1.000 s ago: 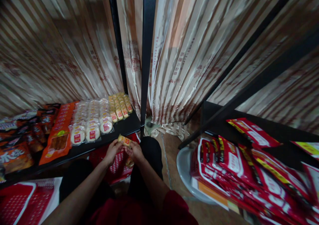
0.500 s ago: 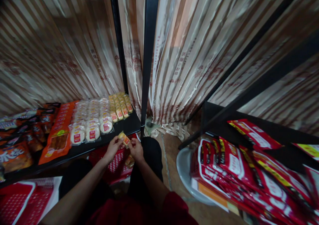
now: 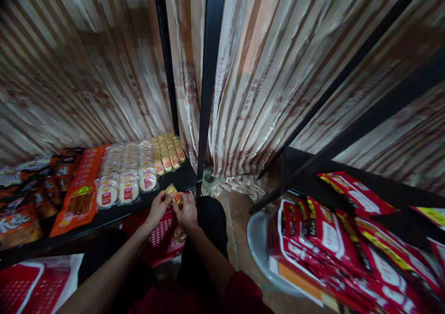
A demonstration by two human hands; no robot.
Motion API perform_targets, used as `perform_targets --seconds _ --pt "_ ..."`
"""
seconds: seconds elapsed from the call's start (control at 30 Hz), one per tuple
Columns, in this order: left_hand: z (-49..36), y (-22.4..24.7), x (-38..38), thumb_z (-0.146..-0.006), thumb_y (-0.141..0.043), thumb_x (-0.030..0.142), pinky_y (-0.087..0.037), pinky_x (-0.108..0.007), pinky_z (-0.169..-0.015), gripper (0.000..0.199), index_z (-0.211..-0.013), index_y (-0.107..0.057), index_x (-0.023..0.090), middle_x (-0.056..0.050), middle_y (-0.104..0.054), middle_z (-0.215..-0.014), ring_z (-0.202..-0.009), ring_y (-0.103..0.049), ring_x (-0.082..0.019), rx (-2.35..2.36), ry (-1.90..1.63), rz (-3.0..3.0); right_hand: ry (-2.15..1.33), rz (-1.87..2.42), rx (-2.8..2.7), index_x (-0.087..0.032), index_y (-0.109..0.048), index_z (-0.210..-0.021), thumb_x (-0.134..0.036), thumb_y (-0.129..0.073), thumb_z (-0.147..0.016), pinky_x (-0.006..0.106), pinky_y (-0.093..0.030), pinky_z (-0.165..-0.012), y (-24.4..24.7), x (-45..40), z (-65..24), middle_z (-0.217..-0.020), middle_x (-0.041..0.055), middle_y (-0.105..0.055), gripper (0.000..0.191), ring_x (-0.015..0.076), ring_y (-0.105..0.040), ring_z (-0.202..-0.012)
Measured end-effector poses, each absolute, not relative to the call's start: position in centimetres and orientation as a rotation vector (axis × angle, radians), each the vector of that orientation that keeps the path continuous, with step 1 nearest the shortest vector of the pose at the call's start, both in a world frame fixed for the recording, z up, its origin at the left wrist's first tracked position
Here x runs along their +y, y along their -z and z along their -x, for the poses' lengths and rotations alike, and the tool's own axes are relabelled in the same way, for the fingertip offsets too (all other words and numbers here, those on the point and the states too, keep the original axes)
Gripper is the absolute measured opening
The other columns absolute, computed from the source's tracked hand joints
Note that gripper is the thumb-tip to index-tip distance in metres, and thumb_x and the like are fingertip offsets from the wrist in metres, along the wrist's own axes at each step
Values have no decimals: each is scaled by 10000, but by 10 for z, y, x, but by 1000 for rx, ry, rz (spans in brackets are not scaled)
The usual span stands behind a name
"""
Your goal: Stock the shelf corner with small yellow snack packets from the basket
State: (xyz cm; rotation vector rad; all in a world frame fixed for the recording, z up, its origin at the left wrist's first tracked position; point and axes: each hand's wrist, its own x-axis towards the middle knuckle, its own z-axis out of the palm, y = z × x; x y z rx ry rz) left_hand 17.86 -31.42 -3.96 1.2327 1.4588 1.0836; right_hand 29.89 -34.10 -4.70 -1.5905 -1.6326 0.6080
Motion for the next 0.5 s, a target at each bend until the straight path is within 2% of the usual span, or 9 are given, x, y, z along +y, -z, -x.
perform_targets --seconds 0.17,0.5 --pt "-178 34 -309 -714 -546 412 -388 -218 -548 242 -650 -519 180 56 -491 -541 -527 -478 -99 1546 -1072 -1341 -379 1586 -1790 -165 -556 -1080 -250 -508 -795 364 -423 -887 42 -335 -297 -984 94 -581 301 228 -514 -974" --pt "-182 26 -288 -710 -542 378 -407 -224 -585 197 -712 -538 180 46 -503 -594 -563 -488 -104 1562 -1132 -1366 -318 1591 -1767 -148 -554 -1074 -238 -493 -798 357 -434 -871 31 -310 -295 -999 101 -582 297 223 -518 -943"
